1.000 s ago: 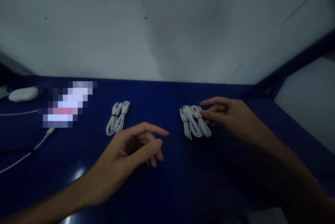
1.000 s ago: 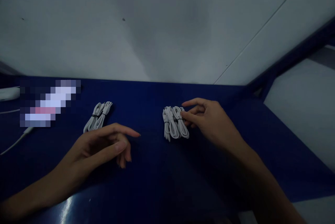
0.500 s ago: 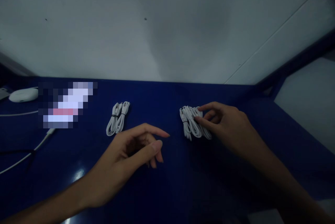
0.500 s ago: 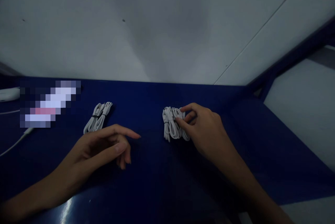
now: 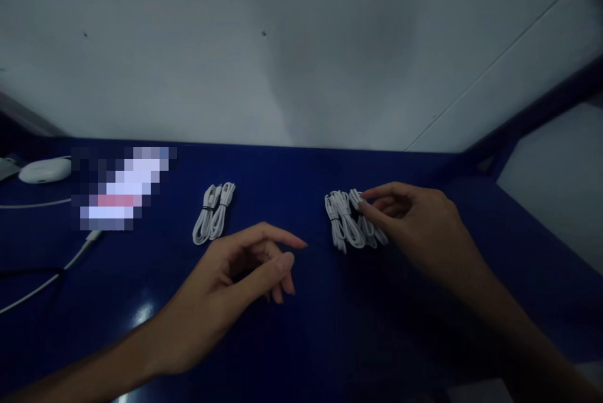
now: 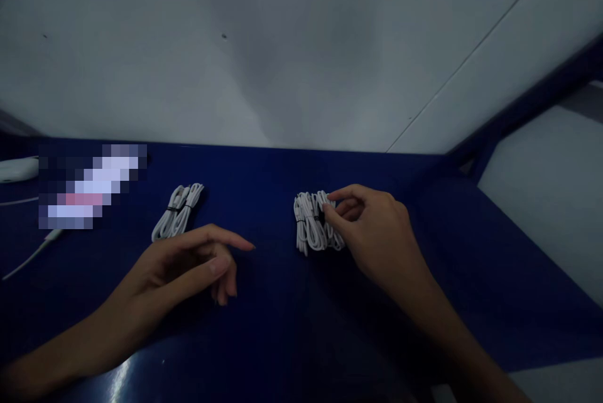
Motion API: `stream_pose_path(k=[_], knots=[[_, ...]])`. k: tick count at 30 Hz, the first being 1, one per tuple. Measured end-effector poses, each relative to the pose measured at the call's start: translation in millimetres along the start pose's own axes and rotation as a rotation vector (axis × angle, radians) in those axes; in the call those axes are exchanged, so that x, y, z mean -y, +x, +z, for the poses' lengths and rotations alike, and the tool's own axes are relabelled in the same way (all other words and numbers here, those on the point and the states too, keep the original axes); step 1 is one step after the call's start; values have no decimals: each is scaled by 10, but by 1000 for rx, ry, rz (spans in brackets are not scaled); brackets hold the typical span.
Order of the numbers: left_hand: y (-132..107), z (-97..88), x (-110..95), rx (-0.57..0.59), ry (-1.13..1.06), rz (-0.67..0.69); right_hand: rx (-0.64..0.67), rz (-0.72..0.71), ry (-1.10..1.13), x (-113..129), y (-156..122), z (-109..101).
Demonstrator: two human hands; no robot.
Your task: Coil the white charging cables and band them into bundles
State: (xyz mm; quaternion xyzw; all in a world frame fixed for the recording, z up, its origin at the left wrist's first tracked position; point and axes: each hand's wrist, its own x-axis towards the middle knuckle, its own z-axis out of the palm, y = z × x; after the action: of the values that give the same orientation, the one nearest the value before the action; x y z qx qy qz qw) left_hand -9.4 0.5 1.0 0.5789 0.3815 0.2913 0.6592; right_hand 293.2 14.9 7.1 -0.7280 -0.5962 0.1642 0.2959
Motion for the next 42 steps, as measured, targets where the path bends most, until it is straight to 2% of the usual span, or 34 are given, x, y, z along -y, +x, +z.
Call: stream_pose_path(k=[14, 20, 27, 35, 42], knots=[[-11, -7, 15, -10, 26, 3, 4, 16, -19, 5, -18, 19], [-5, -7, 21, -7, 26, 0, -27, 65, -59, -120, -2, -33], [-7, -8, 25, -10, 33, -8, 180, 182, 101, -196, 10, -35], [-8, -1, 8, -25, 81, -5, 207, 176, 132, -172, 13, -37], [-46, 71, -40, -119, 351, 90, 249, 196, 148, -178, 29, -68]])
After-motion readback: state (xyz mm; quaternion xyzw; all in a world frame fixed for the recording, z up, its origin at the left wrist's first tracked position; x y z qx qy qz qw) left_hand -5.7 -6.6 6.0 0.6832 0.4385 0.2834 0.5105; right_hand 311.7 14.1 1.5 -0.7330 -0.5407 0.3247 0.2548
